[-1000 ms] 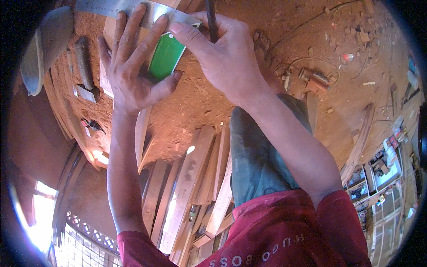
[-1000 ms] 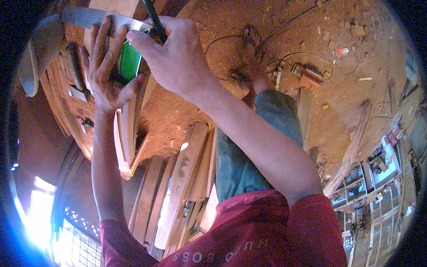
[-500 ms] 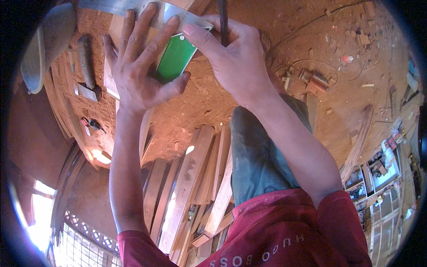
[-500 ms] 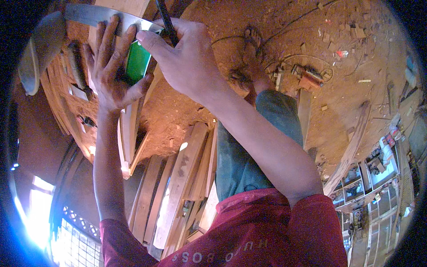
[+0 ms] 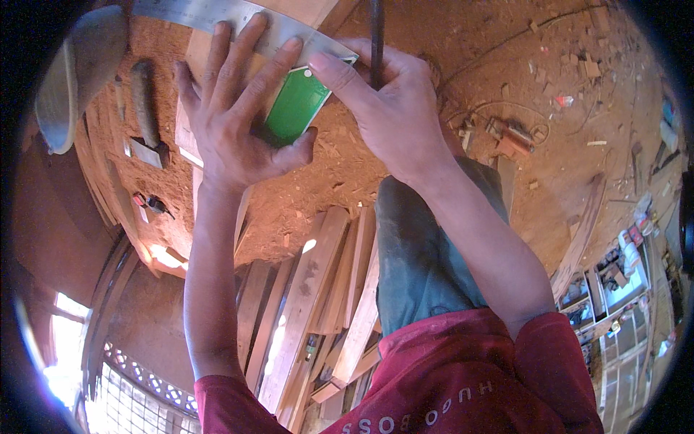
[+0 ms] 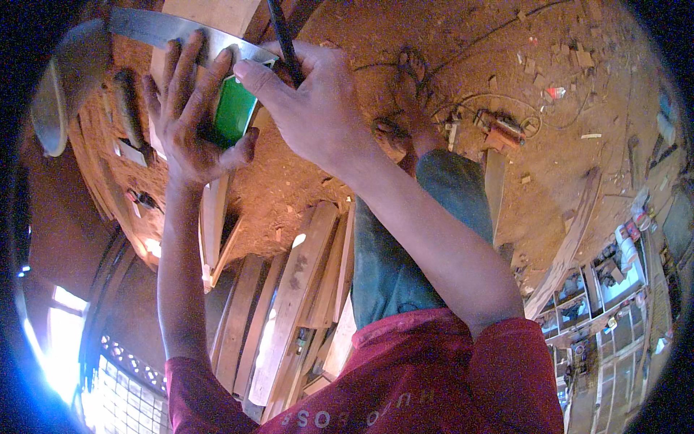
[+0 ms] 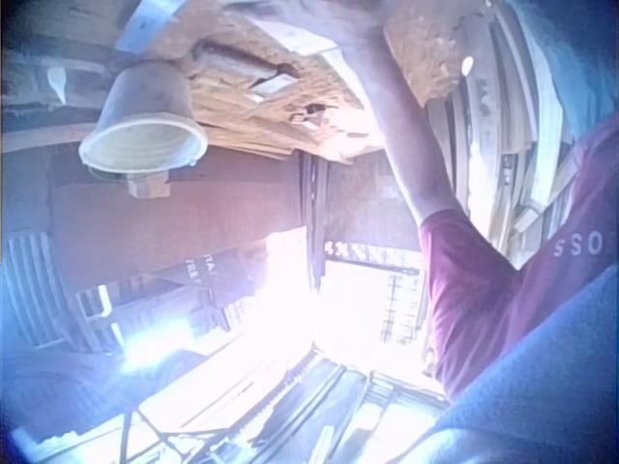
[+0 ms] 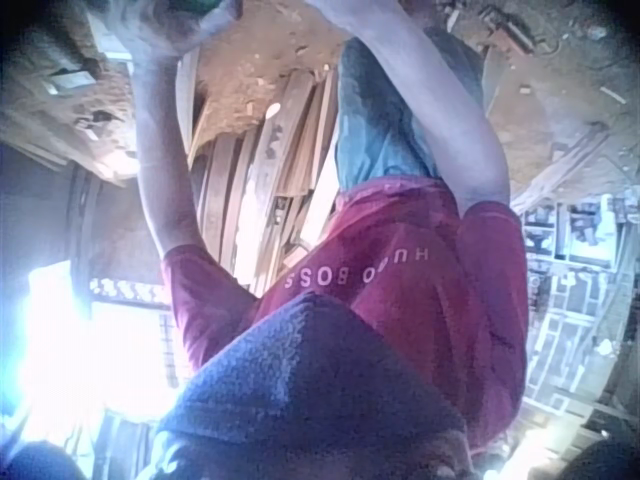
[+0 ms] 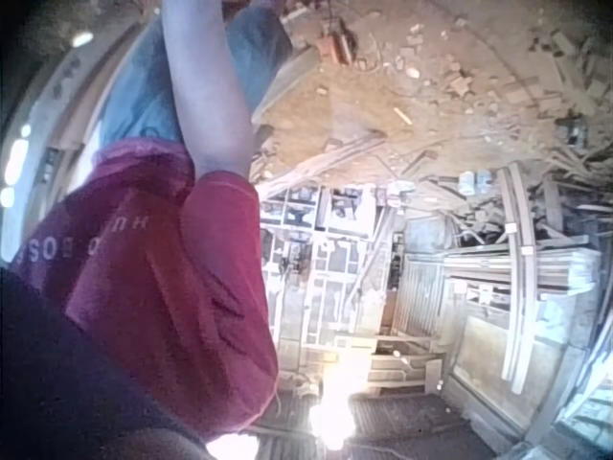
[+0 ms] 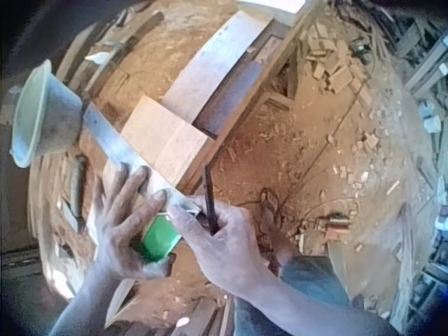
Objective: The person measures and marks a wooden plank using a ruler and pencil, then cuts it with a circular saw. They apply glue to small wooden blocks and attach them to the plank, using a hammer to secure the pieces. The process is repeated for multiple blocks along the plank.
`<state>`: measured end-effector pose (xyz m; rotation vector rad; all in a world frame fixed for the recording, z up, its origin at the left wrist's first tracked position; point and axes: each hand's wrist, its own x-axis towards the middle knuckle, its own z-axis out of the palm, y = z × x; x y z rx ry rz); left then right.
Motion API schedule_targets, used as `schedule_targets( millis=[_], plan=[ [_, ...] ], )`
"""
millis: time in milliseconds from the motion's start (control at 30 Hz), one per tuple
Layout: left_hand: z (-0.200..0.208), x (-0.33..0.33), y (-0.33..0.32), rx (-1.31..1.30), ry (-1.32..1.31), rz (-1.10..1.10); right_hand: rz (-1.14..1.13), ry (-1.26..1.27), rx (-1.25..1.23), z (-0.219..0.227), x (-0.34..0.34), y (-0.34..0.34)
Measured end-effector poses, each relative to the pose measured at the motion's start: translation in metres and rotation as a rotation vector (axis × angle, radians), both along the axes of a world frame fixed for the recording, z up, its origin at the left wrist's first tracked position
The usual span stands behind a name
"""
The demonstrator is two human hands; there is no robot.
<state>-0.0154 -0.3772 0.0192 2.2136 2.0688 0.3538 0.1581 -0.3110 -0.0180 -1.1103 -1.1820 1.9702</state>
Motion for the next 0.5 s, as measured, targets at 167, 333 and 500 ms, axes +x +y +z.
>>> schedule_targets(
  millis=[167,333,500],
  plan=[
    [-0.001,0.002,0.001,-0.005,0.006,0.012,-0.090,0.024,0.058,-0.004,-0.003,-0.001],
    [0.000,0.001,0.004,-0.005,-0.020,0.025,-0.036,-0.056,0.006,0.008,-0.002,0.007],
    [0.010,-0.005,0.004,-0.143,-0.066,0.072,-0.096,-0.292,0.310,0.024,0.004,0.019]
  ],
)
